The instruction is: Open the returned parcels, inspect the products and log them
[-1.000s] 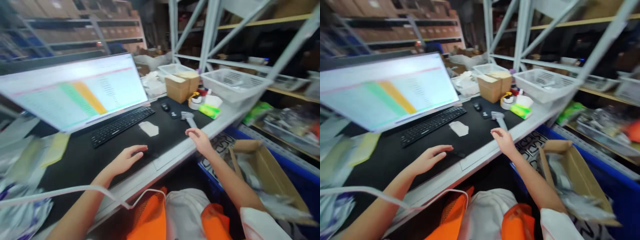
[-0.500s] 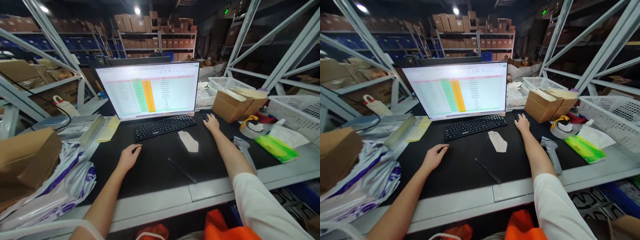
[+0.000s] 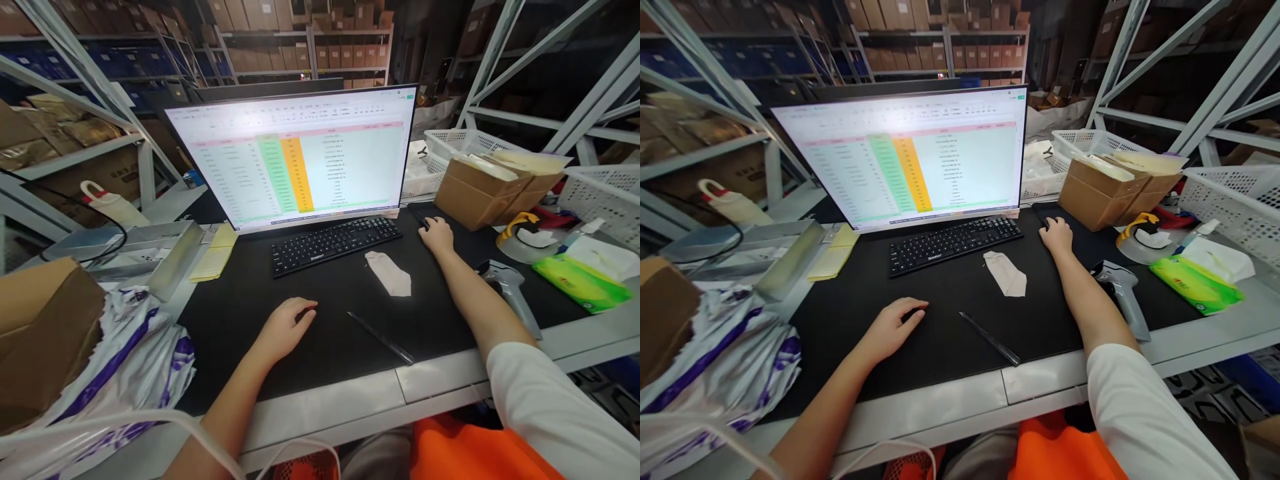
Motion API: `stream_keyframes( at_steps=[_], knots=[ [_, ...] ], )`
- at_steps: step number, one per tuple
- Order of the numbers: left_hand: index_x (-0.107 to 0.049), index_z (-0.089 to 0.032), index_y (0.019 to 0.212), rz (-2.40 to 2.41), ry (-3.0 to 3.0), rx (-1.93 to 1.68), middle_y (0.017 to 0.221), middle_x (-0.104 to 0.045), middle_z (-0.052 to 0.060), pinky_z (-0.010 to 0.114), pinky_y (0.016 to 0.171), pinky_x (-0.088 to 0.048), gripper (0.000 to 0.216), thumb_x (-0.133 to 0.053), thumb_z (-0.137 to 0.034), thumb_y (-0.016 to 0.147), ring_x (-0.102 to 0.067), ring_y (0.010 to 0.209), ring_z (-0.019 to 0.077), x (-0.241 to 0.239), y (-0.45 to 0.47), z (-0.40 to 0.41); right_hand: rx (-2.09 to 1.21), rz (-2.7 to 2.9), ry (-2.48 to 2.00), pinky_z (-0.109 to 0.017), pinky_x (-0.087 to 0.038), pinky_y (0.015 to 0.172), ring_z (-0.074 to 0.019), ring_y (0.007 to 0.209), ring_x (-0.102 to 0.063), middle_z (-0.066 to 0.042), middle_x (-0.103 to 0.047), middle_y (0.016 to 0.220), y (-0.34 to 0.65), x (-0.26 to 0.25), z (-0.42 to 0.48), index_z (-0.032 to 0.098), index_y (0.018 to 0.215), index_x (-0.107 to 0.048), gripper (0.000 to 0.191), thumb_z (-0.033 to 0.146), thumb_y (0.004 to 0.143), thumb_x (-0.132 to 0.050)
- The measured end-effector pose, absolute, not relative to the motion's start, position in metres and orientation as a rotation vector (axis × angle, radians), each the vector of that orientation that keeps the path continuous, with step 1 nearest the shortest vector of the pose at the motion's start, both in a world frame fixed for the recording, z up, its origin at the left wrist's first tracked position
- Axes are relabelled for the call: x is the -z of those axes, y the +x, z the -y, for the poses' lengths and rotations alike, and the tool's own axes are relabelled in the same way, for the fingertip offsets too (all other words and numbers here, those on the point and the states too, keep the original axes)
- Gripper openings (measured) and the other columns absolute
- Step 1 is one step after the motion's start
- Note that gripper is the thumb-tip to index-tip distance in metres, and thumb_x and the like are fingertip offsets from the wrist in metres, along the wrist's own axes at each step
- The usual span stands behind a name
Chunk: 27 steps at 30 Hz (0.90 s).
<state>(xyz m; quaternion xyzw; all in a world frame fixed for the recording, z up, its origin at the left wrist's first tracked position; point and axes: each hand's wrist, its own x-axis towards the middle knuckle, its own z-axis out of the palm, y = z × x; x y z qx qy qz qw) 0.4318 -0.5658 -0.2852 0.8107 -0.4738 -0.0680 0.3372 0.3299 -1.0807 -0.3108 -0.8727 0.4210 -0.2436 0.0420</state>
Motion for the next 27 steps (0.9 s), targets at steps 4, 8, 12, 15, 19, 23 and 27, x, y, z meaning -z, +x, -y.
stream_keyframes(
  at_steps=[4, 8, 12, 15, 19, 23, 27],
  knots=[
    [-0.075, -0.021, 0.117, 1.346, 2.088, 0.265, 0.115, -0.075, 0.007, 0.042, 0.100, -0.055, 0.033, -0.053, -0.039, 0.102, -0.069, 0.109, 0.0239, 0.284, 0.420, 0.568, 0.761, -1.328, -2.653, -0.048, -0.049, 0.103, -0.0372, 0.122, -0.057, -0.019, -0.055, 0.145, 0.331, 0.312, 1.083, 0.015, 0.140, -0.066, 0.054, 0.033, 0.091, -0.052],
    [-0.075, -0.021, 0.118, 1.409, 2.086, 0.276, 0.115, -0.076, 0.008, 0.042, 0.100, -0.055, 0.030, -0.054, -0.036, 0.102, -0.069, 0.109, 0.0241, 0.283, 0.413, 0.570, 0.769, -1.326, -2.655, -0.045, -0.047, 0.104, -0.0352, 0.121, -0.057, -0.018, -0.056, 0.144, 0.332, 0.315, 1.089, 0.016, 0.141, -0.066, 0.054, 0.033, 0.091, -0.052],
    [-0.075, -0.021, 0.118, 1.442, 2.066, 0.283, 0.115, -0.076, 0.008, 0.041, 0.099, -0.056, 0.030, -0.054, -0.035, 0.102, -0.070, 0.108, 0.0239, 0.280, 0.409, 0.572, 0.770, -1.329, -2.646, -0.045, -0.046, 0.106, -0.0348, 0.123, -0.056, -0.018, -0.054, 0.146, 0.332, 0.318, 1.093, 0.015, 0.142, -0.065, 0.054, 0.032, 0.092, -0.051],
    [-0.075, -0.021, 0.118, 1.455, 2.059, 0.293, 0.114, -0.076, 0.009, 0.041, 0.098, -0.056, 0.030, -0.054, -0.036, 0.102, -0.070, 0.107, 0.0242, 0.278, 0.407, 0.572, 0.767, -1.334, -2.634, -0.045, -0.046, 0.105, -0.0354, 0.124, -0.055, -0.019, -0.053, 0.146, 0.332, 0.318, 1.093, 0.015, 0.141, -0.066, 0.054, 0.033, 0.092, -0.052],
    [-0.075, -0.022, 0.119, 1.443, 2.062, 0.287, 0.115, -0.076, 0.008, 0.042, 0.099, -0.056, 0.030, -0.055, -0.035, 0.102, -0.070, 0.108, 0.0244, 0.279, 0.409, 0.571, 0.766, -1.342, -2.621, -0.047, -0.047, 0.104, -0.0361, 0.124, -0.054, -0.019, -0.053, 0.146, 0.333, 0.318, 1.093, 0.016, 0.142, -0.065, 0.054, 0.032, 0.092, -0.052],
    [-0.074, -0.021, 0.120, 1.429, 2.084, 0.311, 0.117, -0.076, 0.008, 0.043, 0.101, -0.055, 0.031, -0.054, -0.036, 0.102, -0.069, 0.110, 0.0246, 0.279, 0.409, 0.570, 0.752, -1.345, -2.616, -0.047, -0.047, 0.104, -0.0363, 0.123, -0.055, -0.018, -0.053, 0.146, 0.333, 0.317, 1.092, 0.016, 0.139, -0.067, 0.052, 0.032, 0.091, -0.053],
    [-0.074, -0.020, 0.120, 1.424, 2.092, 0.331, 0.117, -0.075, 0.009, 0.043, 0.101, -0.055, 0.032, -0.054, -0.036, 0.102, -0.069, 0.110, 0.0249, 0.276, 0.409, 0.571, 0.745, -1.344, -2.612, -0.047, -0.047, 0.104, -0.0357, 0.123, -0.055, -0.018, -0.054, 0.146, 0.331, 0.315, 1.090, 0.016, 0.138, -0.067, 0.051, 0.033, 0.092, -0.054]
  ],
)
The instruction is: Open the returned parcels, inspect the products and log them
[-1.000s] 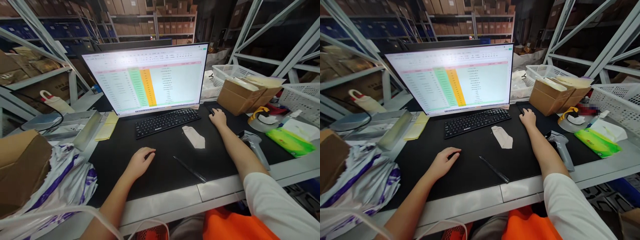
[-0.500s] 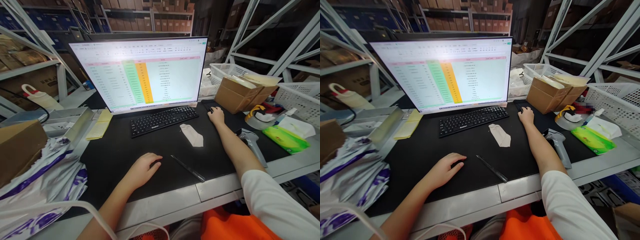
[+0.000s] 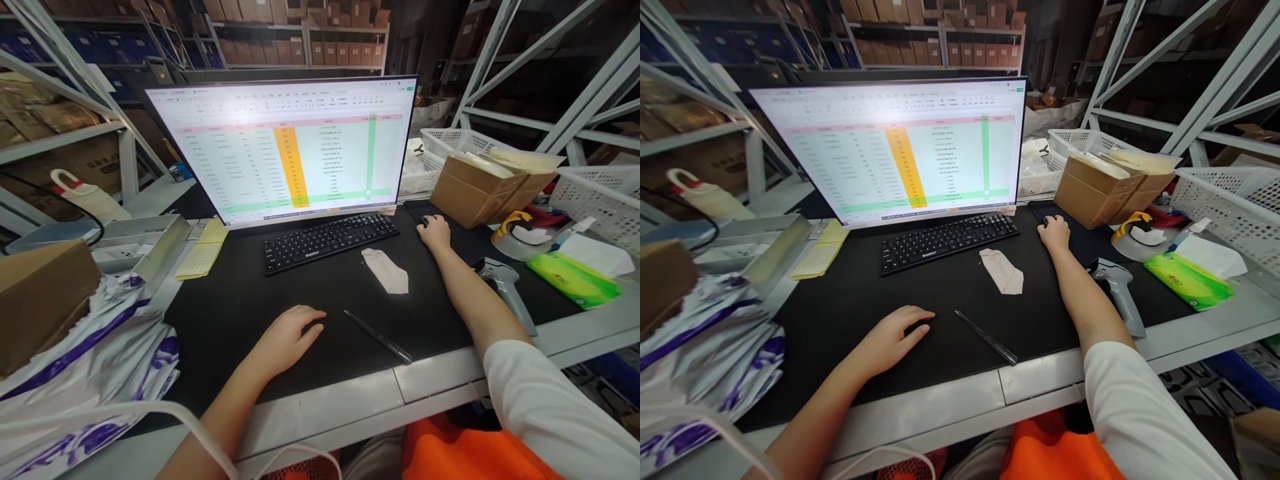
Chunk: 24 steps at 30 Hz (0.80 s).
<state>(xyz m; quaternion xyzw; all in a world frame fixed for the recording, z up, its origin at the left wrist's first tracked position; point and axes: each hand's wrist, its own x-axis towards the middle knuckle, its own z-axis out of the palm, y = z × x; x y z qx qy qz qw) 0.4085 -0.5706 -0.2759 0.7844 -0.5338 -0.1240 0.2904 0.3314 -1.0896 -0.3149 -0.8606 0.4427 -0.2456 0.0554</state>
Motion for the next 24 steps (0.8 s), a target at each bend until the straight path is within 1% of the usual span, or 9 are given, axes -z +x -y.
stream_keyframes(
  at_steps=[9, 24],
  knots=[
    [-0.075, -0.021, 0.120, 1.438, 2.090, 0.318, 0.117, -0.076, 0.009, 0.042, 0.099, -0.055, 0.031, -0.055, -0.035, 0.101, -0.070, 0.109, 0.0251, 0.2752, 0.4072, 0.5690, 0.767, -1.333, -2.604, -0.046, -0.046, 0.106, -0.0356, 0.125, -0.055, -0.018, -0.053, 0.147, 0.3320, 0.3177, 1.0912, 0.017, 0.142, -0.065, 0.053, 0.033, 0.093, -0.052],
    [-0.075, -0.021, 0.121, 1.435, 2.090, 0.329, 0.118, -0.076, 0.010, 0.044, 0.101, -0.055, 0.031, -0.055, -0.035, 0.101, -0.069, 0.111, 0.0256, 0.2749, 0.4074, 0.5696, 0.782, -1.311, -2.615, -0.045, -0.047, 0.106, -0.0350, 0.123, -0.056, -0.018, -0.055, 0.145, 0.3327, 0.3215, 1.0969, 0.016, 0.140, -0.067, 0.054, 0.033, 0.091, -0.053]
  ],
)
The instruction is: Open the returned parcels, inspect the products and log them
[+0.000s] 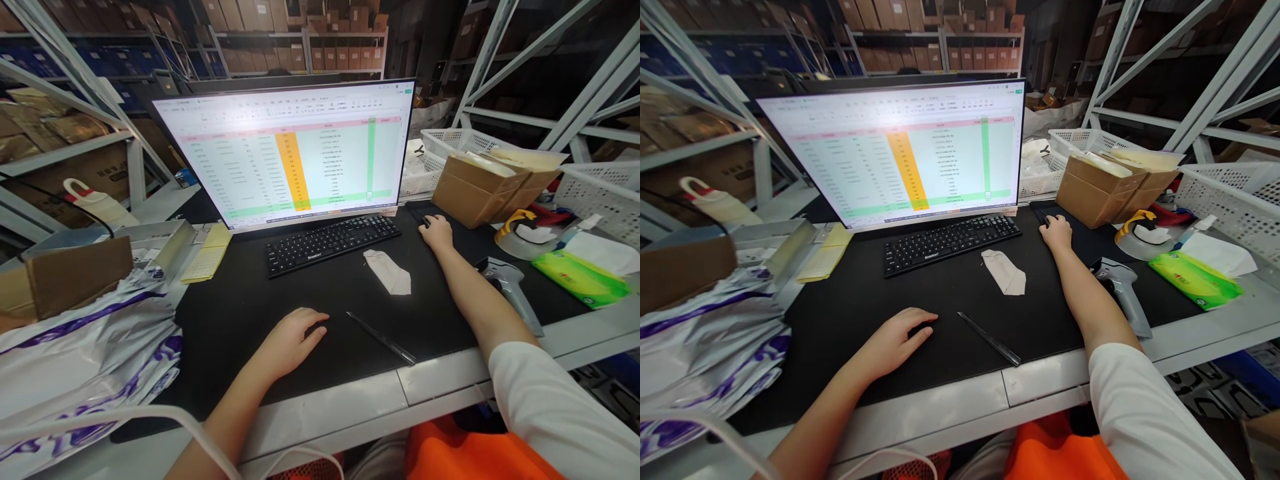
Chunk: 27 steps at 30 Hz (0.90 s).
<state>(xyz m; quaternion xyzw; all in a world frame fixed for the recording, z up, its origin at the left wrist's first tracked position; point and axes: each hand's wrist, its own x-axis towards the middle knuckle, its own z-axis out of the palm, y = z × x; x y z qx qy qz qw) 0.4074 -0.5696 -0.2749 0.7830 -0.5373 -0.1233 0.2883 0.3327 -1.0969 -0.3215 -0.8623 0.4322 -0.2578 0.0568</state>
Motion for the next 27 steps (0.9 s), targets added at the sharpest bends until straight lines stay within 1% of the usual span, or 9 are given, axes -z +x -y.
stream_keyframes(
  at_steps=[15, 21, 24, 27],
  knots=[
    [-0.074, -0.022, 0.122, 1.454, 2.102, 0.311, 0.118, -0.076, 0.009, 0.042, 0.101, -0.056, 0.030, -0.056, -0.034, 0.101, -0.070, 0.111, 0.0246, 0.2754, 0.4075, 0.5696, 0.826, -1.286, -2.617, -0.045, -0.047, 0.107, -0.0347, 0.123, -0.058, -0.017, -0.056, 0.145, 0.3332, 0.3251, 1.1004, 0.017, 0.138, -0.069, 0.053, 0.033, 0.090, -0.055],
    [-0.073, -0.020, 0.124, 1.455, 2.124, 0.331, 0.122, -0.075, 0.009, 0.042, 0.103, -0.054, 0.032, -0.054, -0.034, 0.102, -0.068, 0.114, 0.0248, 0.2715, 0.4055, 0.5688, 0.854, -1.204, -2.637, -0.041, -0.047, 0.109, -0.0319, 0.122, -0.060, -0.014, -0.059, 0.144, 0.3325, 0.3235, 1.0982, 0.017, 0.135, -0.072, 0.051, 0.033, 0.089, -0.056],
    [-0.073, -0.021, 0.124, 1.456, 2.143, 0.339, 0.122, -0.075, 0.009, 0.042, 0.104, -0.054, 0.031, -0.055, -0.032, 0.102, -0.068, 0.115, 0.0249, 0.2703, 0.4038, 0.5689, 0.891, -1.190, -2.631, -0.043, -0.046, 0.111, -0.0339, 0.126, -0.058, -0.016, -0.056, 0.147, 0.3318, 0.3228, 1.0971, 0.015, 0.137, -0.070, 0.053, 0.033, 0.090, -0.055],
    [-0.073, -0.020, 0.125, 1.457, 2.156, 0.340, 0.123, -0.074, 0.009, 0.042, 0.105, -0.053, 0.031, -0.057, -0.031, 0.101, -0.068, 0.117, 0.0253, 0.2700, 0.4029, 0.5696, 0.892, -1.202, -2.612, -0.048, -0.047, 0.109, -0.0376, 0.124, -0.059, -0.020, -0.057, 0.144, 0.3319, 0.3252, 1.1001, 0.012, 0.136, -0.069, 0.054, 0.031, 0.088, -0.056]
  ],
)
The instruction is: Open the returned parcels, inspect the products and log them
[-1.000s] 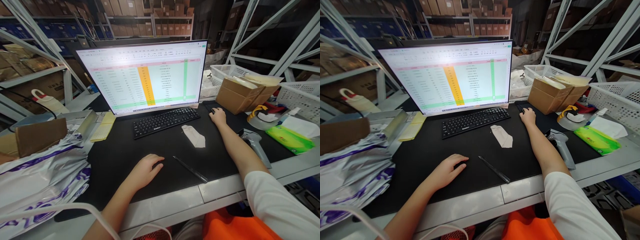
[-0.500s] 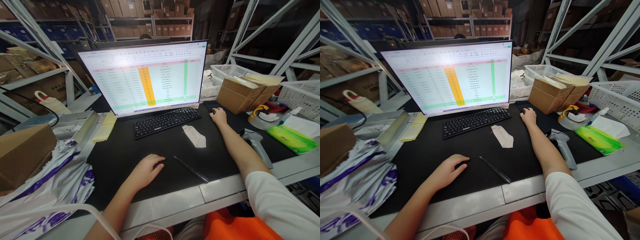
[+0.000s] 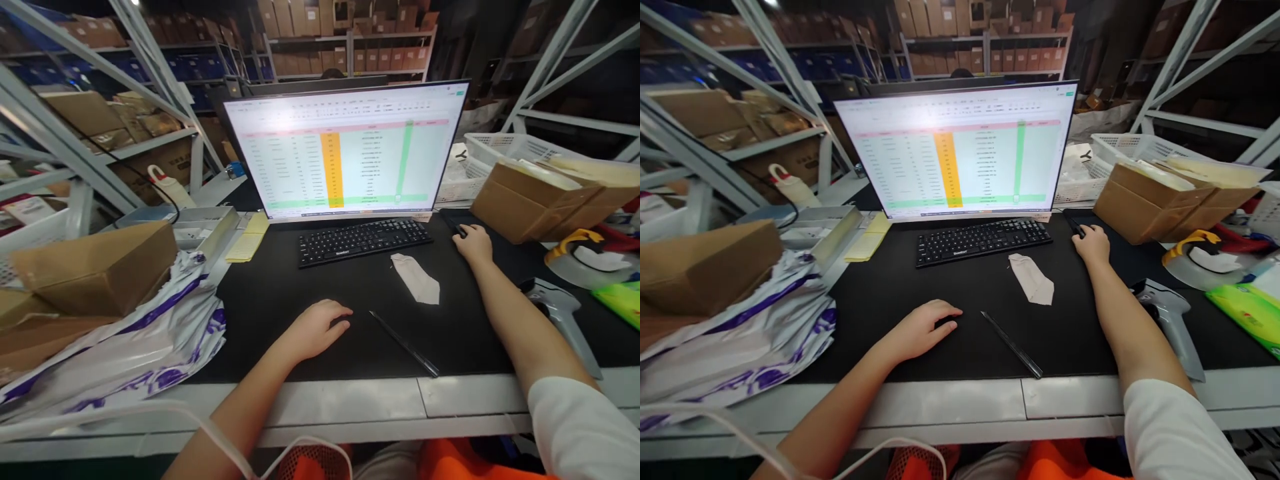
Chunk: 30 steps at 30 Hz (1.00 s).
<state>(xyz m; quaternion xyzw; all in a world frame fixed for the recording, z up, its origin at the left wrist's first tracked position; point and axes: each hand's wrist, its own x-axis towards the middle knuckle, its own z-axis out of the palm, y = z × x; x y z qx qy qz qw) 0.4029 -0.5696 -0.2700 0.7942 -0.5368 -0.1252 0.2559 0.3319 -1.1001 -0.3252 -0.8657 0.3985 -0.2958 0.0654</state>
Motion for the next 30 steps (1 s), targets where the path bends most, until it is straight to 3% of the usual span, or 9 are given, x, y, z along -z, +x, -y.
stream_keyframes(
  at_steps=[4, 12, 17, 25, 28, 30],
  knots=[
    [-0.072, -0.019, 0.126, 1.457, 2.166, 0.346, 0.123, -0.074, 0.009, 0.042, 0.105, -0.053, 0.031, -0.057, -0.029, 0.101, -0.068, 0.116, 0.0259, 0.268, 0.401, 0.570, 0.859, -1.164, -2.632, -0.046, -0.047, 0.105, -0.0366, 0.120, -0.060, -0.021, -0.059, 0.140, 0.333, 0.328, 1.105, 0.011, 0.137, -0.067, 0.056, 0.032, 0.087, -0.060],
    [-0.073, -0.018, 0.126, 1.462, 2.174, 0.376, 0.122, -0.074, 0.009, 0.041, 0.105, -0.052, 0.031, -0.059, -0.028, 0.101, -0.067, 0.117, 0.0260, 0.262, 0.399, 0.570, 0.700, -1.160, -2.668, -0.037, -0.039, 0.095, -0.0284, 0.116, -0.054, -0.023, -0.060, 0.136, 0.327, 0.315, 1.097, 0.008, 0.140, -0.061, 0.053, 0.040, 0.098, -0.055],
    [-0.073, -0.018, 0.126, 1.452, 2.173, 0.370, 0.122, -0.074, 0.008, 0.042, 0.106, -0.052, 0.031, -0.060, -0.029, 0.100, -0.067, 0.117, 0.0262, 0.263, 0.400, 0.569, 0.664, -1.088, -2.695, -0.034, -0.034, 0.097, -0.0244, 0.123, -0.050, -0.020, -0.055, 0.144, 0.326, 0.315, 1.095, 0.013, 0.143, -0.062, 0.052, 0.039, 0.100, -0.051],
    [-0.074, -0.018, 0.125, 1.497, 2.160, 0.326, 0.122, -0.075, 0.009, 0.041, 0.105, -0.053, 0.032, -0.061, -0.032, 0.100, -0.068, 0.116, 0.0263, 0.269, 0.403, 0.569, 0.637, -1.050, -2.701, -0.034, -0.033, 0.103, -0.0243, 0.133, -0.047, -0.022, -0.051, 0.149, 0.326, 0.314, 1.094, 0.009, 0.145, -0.062, 0.060, 0.046, 0.102, -0.043],
    [-0.075, -0.018, 0.119, 1.570, 2.116, 0.195, 0.115, -0.077, 0.008, 0.039, 0.101, -0.055, 0.027, -0.062, -0.030, 0.099, -0.071, 0.110, 0.0247, 0.268, 0.402, 0.570, 0.616, -1.034, -2.704, -0.036, -0.036, 0.102, -0.0257, 0.132, -0.048, -0.022, -0.052, 0.149, 0.325, 0.308, 1.089, 0.008, 0.145, -0.062, 0.061, 0.046, 0.101, -0.043],
    [-0.076, -0.018, 0.113, 1.584, 2.057, -0.087, 0.110, -0.078, 0.008, 0.039, 0.099, -0.056, 0.022, -0.061, -0.027, 0.099, -0.072, 0.108, 0.0239, 0.257, 0.395, 0.564, 0.604, -1.026, -2.708, -0.038, -0.039, 0.099, -0.0271, 0.129, -0.051, -0.022, -0.054, 0.146, 0.323, 0.305, 1.087, 0.010, 0.147, -0.062, 0.060, 0.041, 0.100, -0.042]
  ],
)
